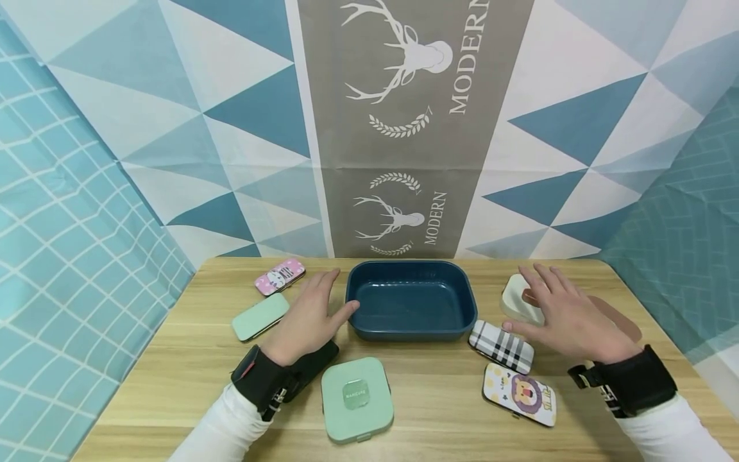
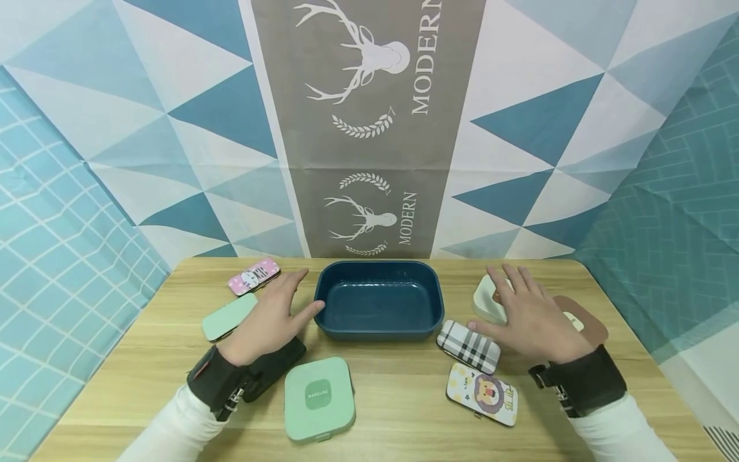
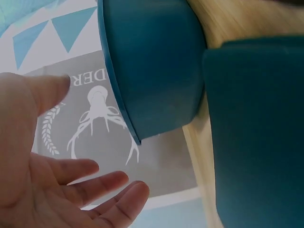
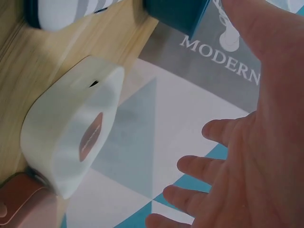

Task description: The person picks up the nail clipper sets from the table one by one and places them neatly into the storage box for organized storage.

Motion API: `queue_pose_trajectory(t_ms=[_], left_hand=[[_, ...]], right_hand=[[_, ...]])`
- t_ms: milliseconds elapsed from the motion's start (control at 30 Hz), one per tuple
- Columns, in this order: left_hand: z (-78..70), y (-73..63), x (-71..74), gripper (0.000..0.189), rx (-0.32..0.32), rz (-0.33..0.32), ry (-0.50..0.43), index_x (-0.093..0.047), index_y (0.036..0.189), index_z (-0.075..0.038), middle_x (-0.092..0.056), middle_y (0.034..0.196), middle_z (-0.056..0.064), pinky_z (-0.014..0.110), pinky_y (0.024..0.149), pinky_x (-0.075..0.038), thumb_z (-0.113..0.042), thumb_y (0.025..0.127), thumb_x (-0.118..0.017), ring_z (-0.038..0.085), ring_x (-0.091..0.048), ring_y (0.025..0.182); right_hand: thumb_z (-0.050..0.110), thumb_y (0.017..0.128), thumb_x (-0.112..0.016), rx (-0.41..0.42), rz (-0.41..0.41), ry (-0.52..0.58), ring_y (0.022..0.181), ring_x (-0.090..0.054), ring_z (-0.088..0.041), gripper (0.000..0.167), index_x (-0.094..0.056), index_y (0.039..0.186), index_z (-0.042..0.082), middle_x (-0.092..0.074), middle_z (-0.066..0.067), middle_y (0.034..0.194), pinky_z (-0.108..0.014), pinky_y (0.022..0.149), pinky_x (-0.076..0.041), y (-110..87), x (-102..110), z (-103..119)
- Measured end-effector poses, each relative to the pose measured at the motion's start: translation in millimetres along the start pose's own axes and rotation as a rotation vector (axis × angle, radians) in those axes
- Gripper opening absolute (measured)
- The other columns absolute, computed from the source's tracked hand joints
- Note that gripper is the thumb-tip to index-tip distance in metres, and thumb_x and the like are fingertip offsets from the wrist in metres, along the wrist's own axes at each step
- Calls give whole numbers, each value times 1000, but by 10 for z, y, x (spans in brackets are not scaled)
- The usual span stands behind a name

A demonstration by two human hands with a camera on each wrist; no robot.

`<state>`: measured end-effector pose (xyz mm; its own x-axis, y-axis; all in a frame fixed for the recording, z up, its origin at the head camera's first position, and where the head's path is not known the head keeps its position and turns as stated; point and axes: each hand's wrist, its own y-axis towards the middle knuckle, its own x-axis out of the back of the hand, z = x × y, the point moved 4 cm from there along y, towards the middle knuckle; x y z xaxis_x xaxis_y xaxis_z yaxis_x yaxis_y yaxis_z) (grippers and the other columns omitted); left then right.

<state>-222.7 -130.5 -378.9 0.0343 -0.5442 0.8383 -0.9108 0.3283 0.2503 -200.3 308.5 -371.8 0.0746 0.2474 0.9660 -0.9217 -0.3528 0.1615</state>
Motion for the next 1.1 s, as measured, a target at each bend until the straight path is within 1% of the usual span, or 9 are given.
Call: queue_pose_trajectory(t_ms=[133,200,300,400,500,633,767,967,1100], left_hand=[[5,36,-24,75,45,7,-29,-40,158,8,-49,153,28,56,113,-44,-37,105,-69,42,-50,140],[22,57,-40,73,70,15,-52,-40,158,7,-51,150,28,54,108,-49,-35,106,-68,41,-55,133],[56,85,-62,69,100,18,-88,-41,157,6,-55,143,26,51,97,-55,-31,106,-68,37,-63,118],[79,110,-78,64,119,15,-123,-44,156,6,-58,137,24,47,88,-58,-26,106,-69,31,-66,105],[85,125,-85,60,134,11,-150,-47,153,7,-61,133,22,44,84,-58,-21,105,-69,25,-66,96],[93,135,-99,57,152,13,-182,-49,153,6,-63,130,21,41,82,-58,-16,104,-69,22,-67,94],[104,146,-138,56,176,35,-244,-49,154,4,-65,128,18,38,79,-57,-11,103,-68,21,-67,94],[124,155,-194,53,212,55,-358,-51,153,3,-65,121,15,33,72,-55,-5,103,-66,20,-66,88],[142,161,-232,53,235,61,-424,-52,153,1,-63,117,14,31,67,-55,-2,103,-65,19,-64,81]], right_hand=[[62,93,-75,6,7,-3,146,-28,-61,112,-18,169,3,-26,-34,165,-77,108,-33,31,-25,-67],[63,94,-74,-2,27,-10,147,-28,-60,112,-16,169,2,-25,-34,165,-75,106,-37,49,-31,-106],[69,95,-68,-31,71,-21,148,-27,-58,115,-12,169,1,-21,-34,166,-72,100,-45,81,-35,-166],[74,93,-65,-62,117,-18,149,-26,-59,119,-9,170,2,-19,-34,167,-73,99,-46,116,-38,-226],[74,92,-67,-65,137,-1,148,-25,-60,122,-12,168,-3,-19,-36,166,-77,106,-37,154,-56,-293],[72,90,-71,-66,156,22,145,-27,-62,124,-18,163,-12,-21,-40,163,-77,110,-32,207,-84,-376],[72,87,-74,-84,178,40,142,-29,-63,126,-22,160,-17,-23,-43,160,-76,108,-34,249,-114,-445],[66,86,-79,-115,202,49,139,-34,-64,122,-27,157,-19,-28,-45,156,-76,107,-37,280,-168,-503],[64,86,-81,-115,203,40,135,-39,-63,117,-33,154,-18,-33,-45,152,-74,104,-41,287,-197,-533]])
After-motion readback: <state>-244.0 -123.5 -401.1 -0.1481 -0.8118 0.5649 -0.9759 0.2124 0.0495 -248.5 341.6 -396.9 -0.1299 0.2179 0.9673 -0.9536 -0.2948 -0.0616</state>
